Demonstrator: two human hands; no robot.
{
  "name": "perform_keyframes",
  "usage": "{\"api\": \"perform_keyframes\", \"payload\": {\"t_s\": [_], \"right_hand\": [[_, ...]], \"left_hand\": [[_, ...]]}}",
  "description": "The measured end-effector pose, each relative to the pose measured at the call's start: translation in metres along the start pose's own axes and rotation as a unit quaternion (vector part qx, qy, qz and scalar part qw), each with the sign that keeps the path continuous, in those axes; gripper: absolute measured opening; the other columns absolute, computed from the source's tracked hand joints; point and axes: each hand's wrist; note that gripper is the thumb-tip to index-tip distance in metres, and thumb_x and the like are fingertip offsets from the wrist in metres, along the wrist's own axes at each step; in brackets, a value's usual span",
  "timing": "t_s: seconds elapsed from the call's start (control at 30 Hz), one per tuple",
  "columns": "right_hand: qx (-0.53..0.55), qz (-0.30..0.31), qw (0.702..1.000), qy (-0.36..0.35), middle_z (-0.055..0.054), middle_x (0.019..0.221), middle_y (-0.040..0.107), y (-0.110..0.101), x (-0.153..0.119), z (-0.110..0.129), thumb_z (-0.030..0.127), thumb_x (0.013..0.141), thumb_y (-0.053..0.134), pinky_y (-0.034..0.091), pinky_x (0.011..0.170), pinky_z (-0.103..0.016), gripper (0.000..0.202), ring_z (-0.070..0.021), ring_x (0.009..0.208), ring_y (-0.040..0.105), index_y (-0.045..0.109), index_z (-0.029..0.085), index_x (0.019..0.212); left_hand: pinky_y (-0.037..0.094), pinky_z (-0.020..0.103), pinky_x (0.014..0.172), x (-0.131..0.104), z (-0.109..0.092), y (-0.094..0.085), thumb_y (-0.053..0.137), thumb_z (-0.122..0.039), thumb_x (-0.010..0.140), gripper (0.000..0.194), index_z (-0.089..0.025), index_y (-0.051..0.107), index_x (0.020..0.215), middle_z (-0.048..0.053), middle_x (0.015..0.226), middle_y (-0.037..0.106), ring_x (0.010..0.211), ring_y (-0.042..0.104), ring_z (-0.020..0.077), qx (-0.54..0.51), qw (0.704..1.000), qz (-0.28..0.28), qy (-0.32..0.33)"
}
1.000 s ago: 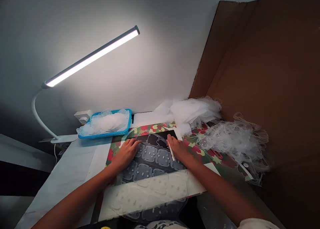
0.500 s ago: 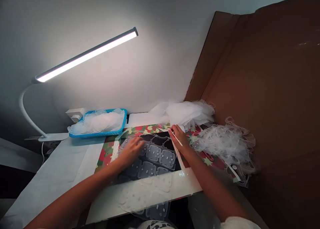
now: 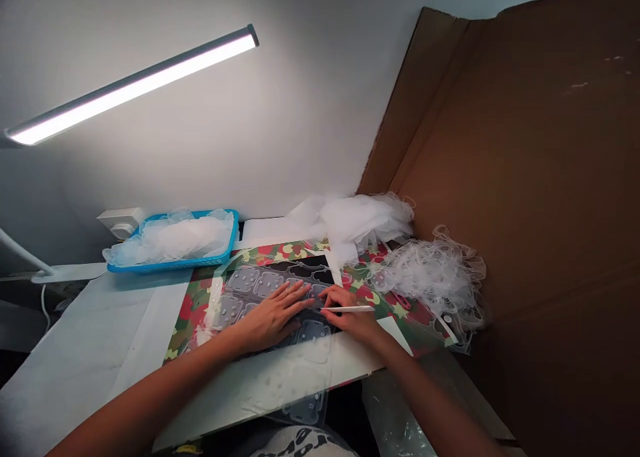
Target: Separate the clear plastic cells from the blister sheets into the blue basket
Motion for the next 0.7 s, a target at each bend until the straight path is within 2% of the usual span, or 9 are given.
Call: {"api": "perform_keyframes", "payload": {"t_s": [0.07,0.27,0.53,0.7], "right_hand": [[-0.010,0.007,1.000,0.000,-0.008,0.107,0.066,0.000,-0.002,0.001,0.026,0.085,0.060,0.047,0.082,-0.035,0.014,-0.0212,0.095,0.061,0.057,0.020,0.073],[-0.018,0.010,1.000,-0.002,-0.007,0.108,0.064,0.005,-0.005,0.001,0.024,0.085,0.061,0.047,0.082,-0.034,0.014,-0.0205,0.095,0.061,0.058,0.020,0.071],[-0.054,0.028,0.998,-0.022,-0.005,0.110,0.063,0.006,-0.005,0.002,0.017,0.086,0.057,0.047,0.086,-0.033,0.018,-0.0197,0.100,0.060,0.055,0.020,0.068],[-0.149,-0.002,0.986,-0.074,-0.007,0.110,0.067,0.018,-0.012,0.001,0.019,0.090,0.054,0.047,0.088,-0.038,0.015,-0.0231,0.103,0.061,0.059,0.021,0.076]], "left_hand": [[0.020,0.048,0.118,-0.007,-0.006,0.000,0.042,-0.027,0.098,0.048,-0.030,0.038,0.146,0.005,0.158,0.025,0.147,0.017,0.0252,-0.010,1.000,0.010,0.014],[0.018,0.051,0.118,-0.015,-0.004,0.002,0.041,-0.036,0.099,0.046,-0.037,0.039,0.145,0.002,0.160,0.020,0.147,0.015,0.0285,-0.014,0.999,0.025,0.018],[0.017,0.053,0.117,-0.014,-0.007,0.000,0.055,-0.038,0.092,0.056,-0.037,0.039,0.145,0.003,0.161,0.012,0.147,0.012,0.0331,0.003,0.999,0.043,0.019],[0.015,0.055,0.117,-0.014,-0.007,0.002,0.056,-0.037,0.091,0.057,-0.038,0.038,0.145,0.004,0.162,0.005,0.147,0.010,0.0354,0.010,0.999,0.033,0.026]]}}
Point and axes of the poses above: each hand's wrist, its own x-axis towards the middle knuckle, its own y-axis out of the palm, z = x × y
